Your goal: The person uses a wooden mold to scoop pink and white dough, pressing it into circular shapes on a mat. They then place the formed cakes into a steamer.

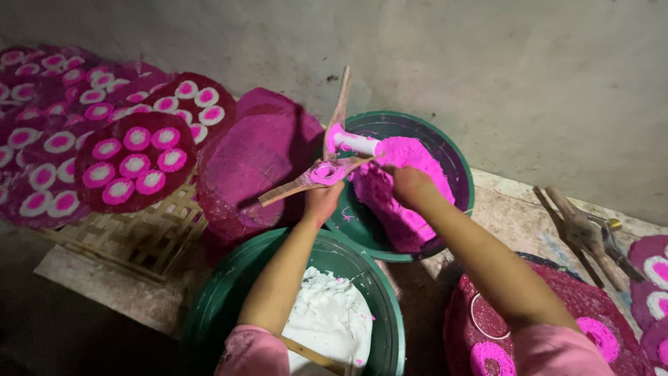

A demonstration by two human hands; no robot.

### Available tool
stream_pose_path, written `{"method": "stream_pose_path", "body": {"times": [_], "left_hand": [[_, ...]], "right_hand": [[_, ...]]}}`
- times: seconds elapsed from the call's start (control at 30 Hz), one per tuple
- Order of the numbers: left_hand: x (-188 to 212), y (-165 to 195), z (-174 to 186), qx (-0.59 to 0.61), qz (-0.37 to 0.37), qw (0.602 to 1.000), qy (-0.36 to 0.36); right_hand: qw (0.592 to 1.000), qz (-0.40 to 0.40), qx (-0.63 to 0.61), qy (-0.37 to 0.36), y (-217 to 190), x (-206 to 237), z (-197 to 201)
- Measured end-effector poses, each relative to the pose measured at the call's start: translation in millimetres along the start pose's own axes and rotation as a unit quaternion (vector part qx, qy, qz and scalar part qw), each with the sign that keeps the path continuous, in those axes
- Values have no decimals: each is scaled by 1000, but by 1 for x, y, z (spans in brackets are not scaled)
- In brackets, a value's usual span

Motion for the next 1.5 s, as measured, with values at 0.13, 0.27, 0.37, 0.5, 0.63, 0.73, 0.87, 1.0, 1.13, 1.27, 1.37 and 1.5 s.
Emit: {"method": "stream_pose_path", "body": {"times": [0.13, 0.27, 0.37, 0.5, 0.63, 0.73, 0.87, 1.0, 1.13, 1.27, 1.37, 1.5], "left_hand": [[-1, -3, 4, -51, -39, 998, -6], [-2, -13, 3, -8, 2, 1000, -13], [-3, -10, 2, -7, -8, 1000, -10], [-4, 1, 2, -59, -42, 997, -17], [-1, 2, 3, -80, -9, 997, -18], [4, 5, 2, -89, -18, 996, -19], [5, 10, 1, -89, -31, 995, -24], [-2, 26, 2, -136, -61, 988, -32], [6, 68, -14, -205, -92, 971, -79], [46, 101, -51, -324, -57, 924, -193], [63, 97, -69, -364, -11, 897, -249], [61, 71, -108, -306, -144, 903, -266]], "right_hand": [[990, 37, 136, 12, -48, -27, -22], [980, 82, 178, 22, -73, -33, -50], [977, 94, 192, 3, -78, -24, -65], [973, 115, 202, -14, -71, 6, -83], [971, 138, 173, -87, -47, 52, -95], [979, 130, 109, -116, -23, 84, -91], [969, 145, -118, -160, 0, 103, -69], [929, 119, -324, -136, 61, 111, -16], [873, 143, -431, -178, 115, 136, 24], [816, 48, -495, -296, 125, 157, 55], [905, 313, -266, -114, 72, 150, 119], [972, 135, 171, -87, 18, 152, 106]]}}
Point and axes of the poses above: each hand's wrist, its own x-axis away from the middle knuckle, its own z-axis out of the back of the hand, y = z × x, the point moved 6 cm from there along -x, towards the middle knuckle, and after that the axes turned 5 degrees about x, right-handed, at the moved point
